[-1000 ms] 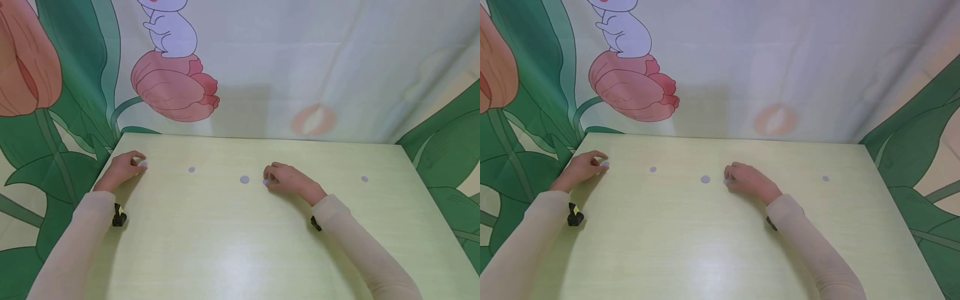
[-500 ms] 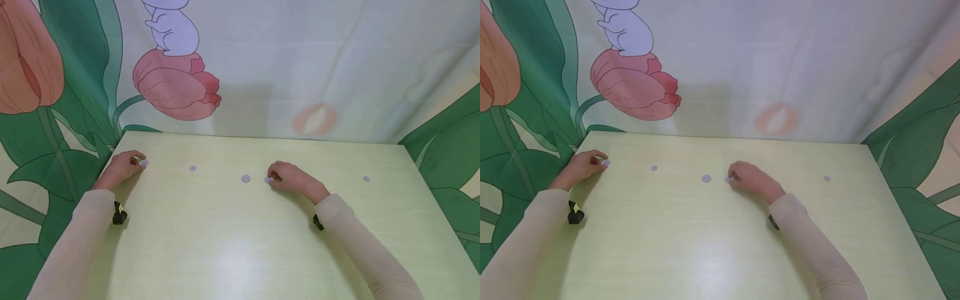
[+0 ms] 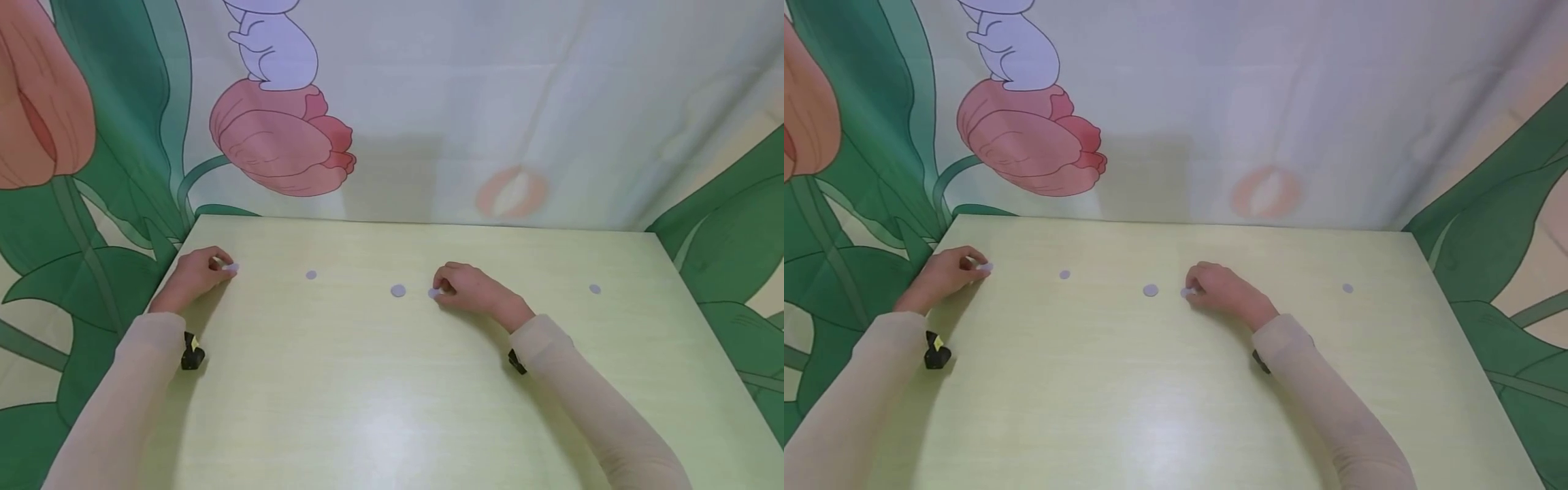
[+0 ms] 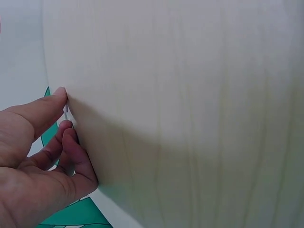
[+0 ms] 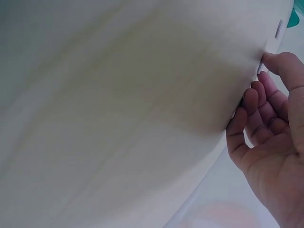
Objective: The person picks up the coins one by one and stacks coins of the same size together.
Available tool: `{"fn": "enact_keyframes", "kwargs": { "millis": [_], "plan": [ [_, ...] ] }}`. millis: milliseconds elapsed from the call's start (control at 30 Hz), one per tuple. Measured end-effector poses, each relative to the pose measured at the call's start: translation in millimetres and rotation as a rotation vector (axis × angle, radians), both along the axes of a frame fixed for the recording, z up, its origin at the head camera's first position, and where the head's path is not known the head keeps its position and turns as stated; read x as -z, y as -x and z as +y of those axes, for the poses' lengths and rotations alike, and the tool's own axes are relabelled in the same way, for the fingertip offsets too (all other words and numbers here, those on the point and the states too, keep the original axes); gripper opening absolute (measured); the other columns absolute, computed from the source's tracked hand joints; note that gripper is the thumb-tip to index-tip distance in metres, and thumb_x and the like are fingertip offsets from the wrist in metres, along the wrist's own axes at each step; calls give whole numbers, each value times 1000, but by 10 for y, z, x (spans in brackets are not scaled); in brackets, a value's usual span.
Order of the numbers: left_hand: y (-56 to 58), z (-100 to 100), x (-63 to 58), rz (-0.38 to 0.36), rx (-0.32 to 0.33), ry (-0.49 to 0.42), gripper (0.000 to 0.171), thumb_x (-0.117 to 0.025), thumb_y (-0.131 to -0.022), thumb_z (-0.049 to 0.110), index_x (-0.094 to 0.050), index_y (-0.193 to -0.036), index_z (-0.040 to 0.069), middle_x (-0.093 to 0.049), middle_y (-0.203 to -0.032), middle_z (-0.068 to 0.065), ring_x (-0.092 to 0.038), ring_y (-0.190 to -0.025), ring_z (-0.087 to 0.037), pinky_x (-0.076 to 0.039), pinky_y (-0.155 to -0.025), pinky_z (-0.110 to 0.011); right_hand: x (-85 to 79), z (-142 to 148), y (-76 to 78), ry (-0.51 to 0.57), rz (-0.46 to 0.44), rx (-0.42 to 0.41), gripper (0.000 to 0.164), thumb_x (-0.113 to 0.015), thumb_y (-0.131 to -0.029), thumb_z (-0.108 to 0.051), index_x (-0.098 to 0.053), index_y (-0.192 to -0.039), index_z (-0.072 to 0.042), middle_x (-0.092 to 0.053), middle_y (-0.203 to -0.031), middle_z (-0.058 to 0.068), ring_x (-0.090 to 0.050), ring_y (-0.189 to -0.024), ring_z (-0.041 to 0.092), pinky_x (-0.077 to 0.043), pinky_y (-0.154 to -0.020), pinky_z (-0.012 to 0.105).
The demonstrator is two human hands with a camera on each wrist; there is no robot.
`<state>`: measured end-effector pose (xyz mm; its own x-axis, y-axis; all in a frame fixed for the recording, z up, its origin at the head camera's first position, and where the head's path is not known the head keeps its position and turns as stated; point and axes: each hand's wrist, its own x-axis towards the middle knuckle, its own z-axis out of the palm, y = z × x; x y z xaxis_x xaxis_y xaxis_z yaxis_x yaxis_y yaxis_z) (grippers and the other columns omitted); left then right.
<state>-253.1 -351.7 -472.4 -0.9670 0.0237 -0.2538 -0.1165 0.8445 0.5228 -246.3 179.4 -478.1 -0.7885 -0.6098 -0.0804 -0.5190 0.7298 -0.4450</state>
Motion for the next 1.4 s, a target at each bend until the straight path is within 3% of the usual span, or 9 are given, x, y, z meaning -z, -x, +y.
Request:
{"fn": "enact_keyframes", "kwargs": {
  "millis": [467, 867, 1067, 1400],
  "plan": [
    [-58, -40, 14, 47, -18, 30, 38, -62, -101, 26, -54, -115, -9, -57, -107, -24, -52, -95, -35, -47, -80, -43, 35, -33, 95, -7, -19, 7, 18, -69, -96, -21, -66, -107, -6, -58, -94, 2, -53, -86, 17, -48, -81, 30],
    [-113, 67, -2, 76, 8, 33, 35, -62, -101, 23, -55, -113, -10, -58, -103, -23, -53, -92, -34, -48, -78, -42, -26, -29, 30, -16, -29, 30, 19, -68, -96, -19, -66, -106, -4, -59, -95, 3, -53, -86, 18, -48, -81, 31],
    [-174, 217, 25, 117, 51, 30, 31, -65, -99, 21, -58, -111, -7, -60, -100, -21, -55, -89, -32, -50, -75, -39, -40, -35, 9, -25, -47, 40, 19, -68, -95, -19, -66, -107, -4, -58, -95, 4, -52, -86, 18, -48, -80, 31],
    [-137, 670, -171, 200, 110, -7, 27, -69, -97, 18, -62, -111, -4, -62, -101, -19, -55, -95, -32, -49, -81, -42, -55, -67, 5, -17, -89, 58, 15, -68, -93, -15, -63, -104, -5, -51, -83, 1, -48, -81, 16, -42, -76, 30]
  ]
}}
